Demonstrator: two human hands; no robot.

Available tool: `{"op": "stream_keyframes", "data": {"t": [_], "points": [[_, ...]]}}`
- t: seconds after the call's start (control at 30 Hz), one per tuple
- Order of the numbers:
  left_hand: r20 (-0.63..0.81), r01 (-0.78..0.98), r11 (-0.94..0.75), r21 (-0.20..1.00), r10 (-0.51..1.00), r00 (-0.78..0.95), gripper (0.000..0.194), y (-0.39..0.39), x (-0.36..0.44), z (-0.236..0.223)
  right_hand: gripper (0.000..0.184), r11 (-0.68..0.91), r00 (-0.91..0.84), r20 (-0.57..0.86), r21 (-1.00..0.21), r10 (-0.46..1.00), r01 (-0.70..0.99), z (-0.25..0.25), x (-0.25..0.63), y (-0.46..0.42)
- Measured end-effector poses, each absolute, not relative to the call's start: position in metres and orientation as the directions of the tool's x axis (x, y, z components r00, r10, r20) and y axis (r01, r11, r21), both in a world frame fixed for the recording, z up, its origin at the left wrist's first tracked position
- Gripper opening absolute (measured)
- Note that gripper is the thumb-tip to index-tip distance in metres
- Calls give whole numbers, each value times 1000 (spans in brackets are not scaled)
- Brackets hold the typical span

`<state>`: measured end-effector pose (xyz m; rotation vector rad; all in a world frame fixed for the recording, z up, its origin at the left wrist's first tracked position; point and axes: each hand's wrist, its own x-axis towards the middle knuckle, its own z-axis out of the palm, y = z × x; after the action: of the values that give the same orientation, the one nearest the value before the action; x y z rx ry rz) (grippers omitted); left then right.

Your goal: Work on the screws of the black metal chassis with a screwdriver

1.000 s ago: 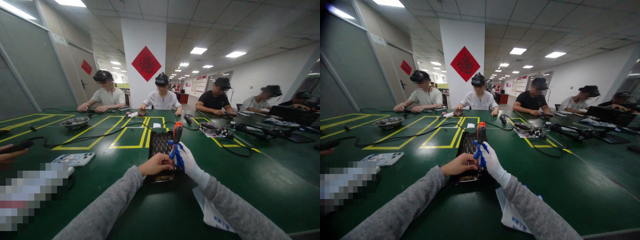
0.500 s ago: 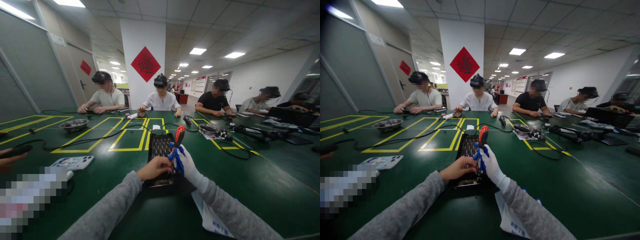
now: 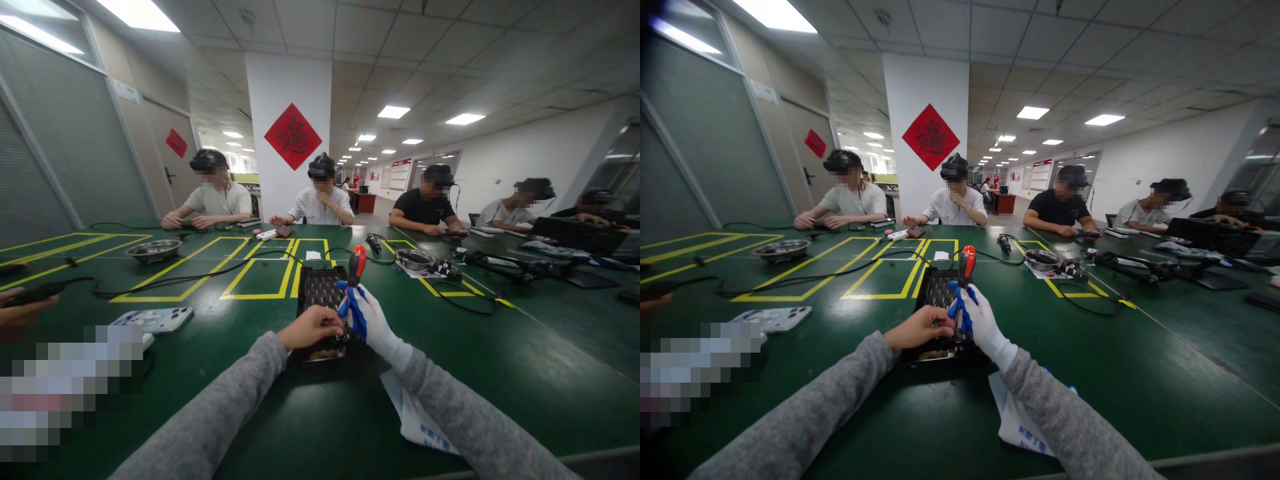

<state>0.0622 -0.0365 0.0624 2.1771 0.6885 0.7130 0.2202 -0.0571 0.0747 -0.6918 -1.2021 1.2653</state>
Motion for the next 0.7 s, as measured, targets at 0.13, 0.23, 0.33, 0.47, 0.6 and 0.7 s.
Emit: {"op": "stream_keyframes", "data": {"t": [0.13, 0.23, 0.33, 0.47, 0.6, 0.7], "points": [[278, 244, -614, 751, 630, 725, 26, -38, 62, 62, 39, 250, -144, 322, -894, 936, -372, 68, 222, -54], [272, 241, -613, 753, 623, 733, 27, -37, 64, 59, 39, 280, -126, 348, -884, 929, -373, 65, 221, -54], [284, 232, -630, 741, 607, 742, 27, -35, 65, 56, 39, 292, -117, 352, -889, 929, -354, 64, 222, -55], [299, 196, -667, 719, 551, 779, 28, -36, 66, 57, 39, 280, -150, 342, -903, 928, -326, 63, 223, -55], [279, 209, -666, 716, 547, 789, 28, -39, 66, 57, 38, 269, -184, 336, -910, 924, -314, 62, 224, -55], [254, 245, -621, 744, 602, 757, 29, -38, 67, 53, 38, 290, -180, 353, -909, 918, -301, 61, 224, -56]]}}
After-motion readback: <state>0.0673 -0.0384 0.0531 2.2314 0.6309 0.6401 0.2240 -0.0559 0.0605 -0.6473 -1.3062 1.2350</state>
